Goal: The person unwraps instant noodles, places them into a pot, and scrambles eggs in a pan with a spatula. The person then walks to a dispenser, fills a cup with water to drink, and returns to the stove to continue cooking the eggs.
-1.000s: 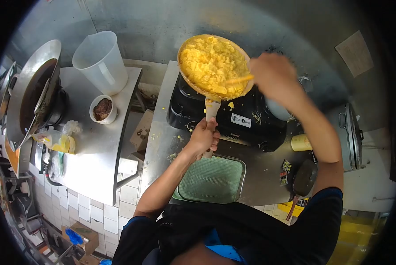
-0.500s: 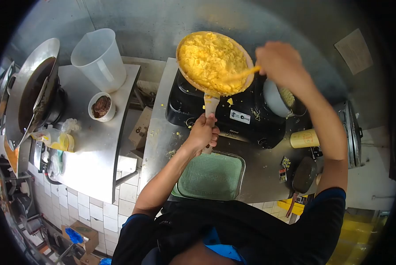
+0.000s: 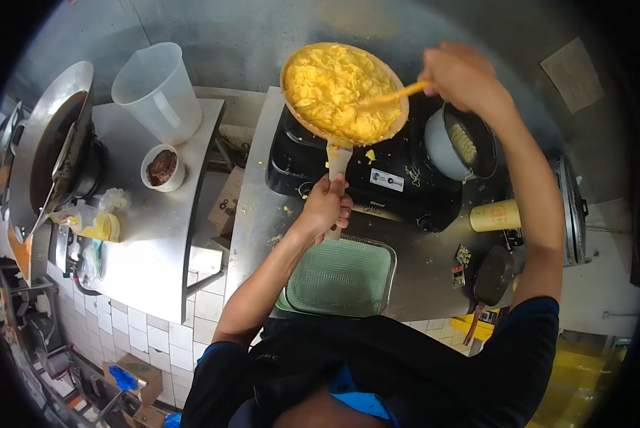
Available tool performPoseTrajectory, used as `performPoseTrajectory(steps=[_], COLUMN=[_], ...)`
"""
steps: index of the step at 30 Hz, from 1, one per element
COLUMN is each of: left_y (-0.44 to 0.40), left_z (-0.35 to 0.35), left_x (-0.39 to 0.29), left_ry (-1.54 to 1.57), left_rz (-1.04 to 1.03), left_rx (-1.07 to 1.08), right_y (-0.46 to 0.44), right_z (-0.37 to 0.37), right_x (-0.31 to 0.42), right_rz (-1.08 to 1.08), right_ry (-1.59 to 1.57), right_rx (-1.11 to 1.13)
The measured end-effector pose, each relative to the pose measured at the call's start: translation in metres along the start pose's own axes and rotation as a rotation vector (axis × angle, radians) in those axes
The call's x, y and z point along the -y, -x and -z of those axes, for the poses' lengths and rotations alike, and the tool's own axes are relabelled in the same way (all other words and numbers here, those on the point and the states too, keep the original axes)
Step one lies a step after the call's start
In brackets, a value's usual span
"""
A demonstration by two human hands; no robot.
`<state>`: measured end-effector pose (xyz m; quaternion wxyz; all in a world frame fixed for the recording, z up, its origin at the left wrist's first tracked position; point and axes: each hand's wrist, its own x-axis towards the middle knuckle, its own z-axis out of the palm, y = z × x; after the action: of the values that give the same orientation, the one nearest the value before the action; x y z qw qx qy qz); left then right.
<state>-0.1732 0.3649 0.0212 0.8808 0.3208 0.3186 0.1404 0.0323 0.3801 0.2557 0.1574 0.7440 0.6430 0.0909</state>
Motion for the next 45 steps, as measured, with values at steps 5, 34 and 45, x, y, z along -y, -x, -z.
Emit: performPoseTrajectory(steps=[5, 34, 45], left_y=[-0.001, -0.001, -0.001], left_z=[-0.001, -0.003, -0.007], left_x=[0.005, 0.005, 0.007], left_ry=[-0.091, -0.039, -0.131], left_rz=[-0.032, -0.008, -0.074], left_rx=[-0.023, -0.018, -0.063], right_y=[-0.021, -0.012, -0.072], right_z=[-0.104, -0.011, -0.104], right_x=[0.003, 0.01, 0.043], right_rz=[0.176, -0.003, -0.062], right_ry=[0.129, 0.201, -0.06], right_rx=[-0.022, -0.141, -0.116])
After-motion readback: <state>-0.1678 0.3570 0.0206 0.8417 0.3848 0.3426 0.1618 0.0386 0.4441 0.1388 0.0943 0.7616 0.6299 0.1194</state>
